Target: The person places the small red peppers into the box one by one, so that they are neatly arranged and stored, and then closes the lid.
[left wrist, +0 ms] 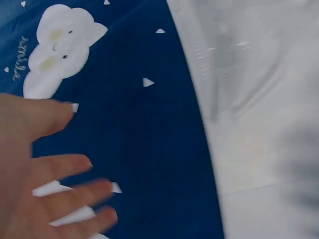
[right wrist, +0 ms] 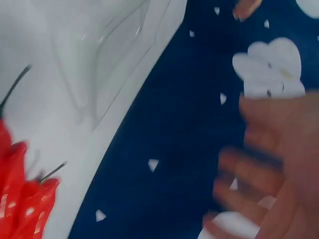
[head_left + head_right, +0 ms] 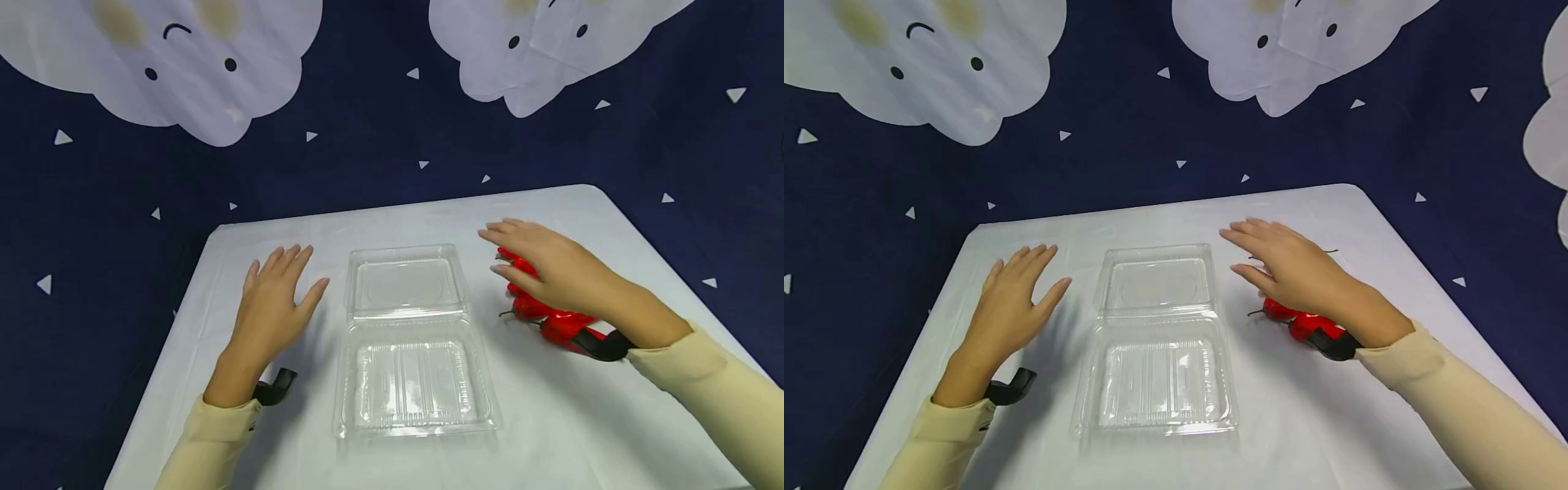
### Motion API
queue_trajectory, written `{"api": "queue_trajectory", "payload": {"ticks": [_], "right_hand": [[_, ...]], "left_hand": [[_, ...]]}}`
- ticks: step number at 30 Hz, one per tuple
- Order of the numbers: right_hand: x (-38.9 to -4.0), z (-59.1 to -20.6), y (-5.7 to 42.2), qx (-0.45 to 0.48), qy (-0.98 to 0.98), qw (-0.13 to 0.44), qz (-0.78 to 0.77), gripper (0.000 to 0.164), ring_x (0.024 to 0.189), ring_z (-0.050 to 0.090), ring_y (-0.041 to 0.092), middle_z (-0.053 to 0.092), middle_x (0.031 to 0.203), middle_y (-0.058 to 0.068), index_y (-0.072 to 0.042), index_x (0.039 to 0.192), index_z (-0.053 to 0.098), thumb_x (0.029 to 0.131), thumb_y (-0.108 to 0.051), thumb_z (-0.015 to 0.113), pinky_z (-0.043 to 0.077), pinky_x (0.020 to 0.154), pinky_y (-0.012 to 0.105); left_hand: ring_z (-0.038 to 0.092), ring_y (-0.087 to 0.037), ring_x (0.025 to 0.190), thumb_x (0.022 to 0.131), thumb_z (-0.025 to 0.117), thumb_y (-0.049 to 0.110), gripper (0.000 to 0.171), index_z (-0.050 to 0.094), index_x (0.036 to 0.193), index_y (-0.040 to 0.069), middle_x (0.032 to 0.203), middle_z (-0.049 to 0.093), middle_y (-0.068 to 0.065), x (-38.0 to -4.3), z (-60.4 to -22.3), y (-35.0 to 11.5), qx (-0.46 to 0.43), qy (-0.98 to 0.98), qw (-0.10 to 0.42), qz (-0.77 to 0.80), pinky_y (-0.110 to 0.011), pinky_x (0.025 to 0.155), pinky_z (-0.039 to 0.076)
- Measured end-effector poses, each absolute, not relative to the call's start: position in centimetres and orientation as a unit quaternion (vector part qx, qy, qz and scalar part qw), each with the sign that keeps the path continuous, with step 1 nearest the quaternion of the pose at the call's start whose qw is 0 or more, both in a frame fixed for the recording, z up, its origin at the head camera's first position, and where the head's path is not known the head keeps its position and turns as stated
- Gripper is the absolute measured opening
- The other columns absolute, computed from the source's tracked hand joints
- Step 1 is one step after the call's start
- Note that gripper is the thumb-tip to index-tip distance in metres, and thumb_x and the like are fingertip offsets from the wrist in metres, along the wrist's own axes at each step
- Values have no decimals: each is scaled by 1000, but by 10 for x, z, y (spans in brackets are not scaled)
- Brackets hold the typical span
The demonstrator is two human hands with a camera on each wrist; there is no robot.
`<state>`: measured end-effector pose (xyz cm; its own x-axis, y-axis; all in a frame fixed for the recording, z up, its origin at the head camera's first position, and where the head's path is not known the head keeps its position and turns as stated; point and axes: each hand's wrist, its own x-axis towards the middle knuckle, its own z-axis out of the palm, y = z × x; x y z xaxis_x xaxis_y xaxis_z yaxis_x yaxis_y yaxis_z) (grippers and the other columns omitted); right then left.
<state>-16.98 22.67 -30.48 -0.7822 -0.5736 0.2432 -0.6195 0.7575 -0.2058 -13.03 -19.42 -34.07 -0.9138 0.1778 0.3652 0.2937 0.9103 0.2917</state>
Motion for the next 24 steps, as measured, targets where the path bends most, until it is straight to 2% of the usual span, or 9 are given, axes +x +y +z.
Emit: {"api": "queue_trajectory", "payload": {"ticks": [1,3,6,8,12,15,19,24], "right_hand": [[-168,-309,232,339,-924,100,148,57,139,48,27,54,149,3,-19,149,54,96,-28,73,39,112,50],[-164,-317,243,366,-906,135,166,54,126,60,20,64,137,-3,-18,139,64,88,-16,81,46,106,33],[-157,-332,259,377,-887,181,197,54,113,66,14,70,125,-6,-17,129,71,78,-6,86,42,101,14],[-151,-341,270,367,-880,209,217,54,114,65,11,72,121,-6,-18,126,73,75,-5,87,36,101,8],[-138,-359,292,318,-881,240,256,52,118,60,-2,74,115,-3,-17,120,76,72,-3,88,37,102,9],[-125,-372,311,251,-891,242,292,49,112,59,-9,74,112,0,-16,118,78,72,1,88,39,97,7],[-103,-394,337,151,-892,221,364,44,109,61,-4,74,114,3,-10,118,76,79,8,83,42,92,6],[-79,-426,363,30,-876,167,452,38,108,66,2,73,120,-1,2,126,70,88,5,76,49,86,10]], "left_hand": [[44,-40,140,102,62,37,53,55,146,6,147,54,-18,-130,-346,-196,-128,-955,186,-192,-62,115,26],[57,-37,128,100,67,26,42,64,136,5,135,65,-15,-129,-358,-198,-139,-936,217,-240,-57,109,39],[66,-28,112,98,70,18,32,70,127,6,121,72,-8,-126,-378,-201,-151,-907,230,-318,-48,98,49],[68,-22,106,98,69,15,28,71,125,8,116,73,-3,-123,-392,-203,-151,-891,222,-365,-40,94,51],[68,-16,98,99,69,13,27,71,126,11,112,73,-1,-117,-415,-203,-139,-856,202,-455,-25,89,51],[67,-17,95,99,68,9,28,70,127,10,112,73,-5,-113,-430,-200,-126,-823,191,-520,-20,87,51],[68,-22,97,100,66,5,30,67,129,8,113,70,-11,-111,-445,-194,-127,-787,161,-582,-21,87,52],[68,-28,94,101,63,3,35,63,135,8,125,65,-14,-112,-456,-189,-128,-757,115,-630,-24,82,54]]}}
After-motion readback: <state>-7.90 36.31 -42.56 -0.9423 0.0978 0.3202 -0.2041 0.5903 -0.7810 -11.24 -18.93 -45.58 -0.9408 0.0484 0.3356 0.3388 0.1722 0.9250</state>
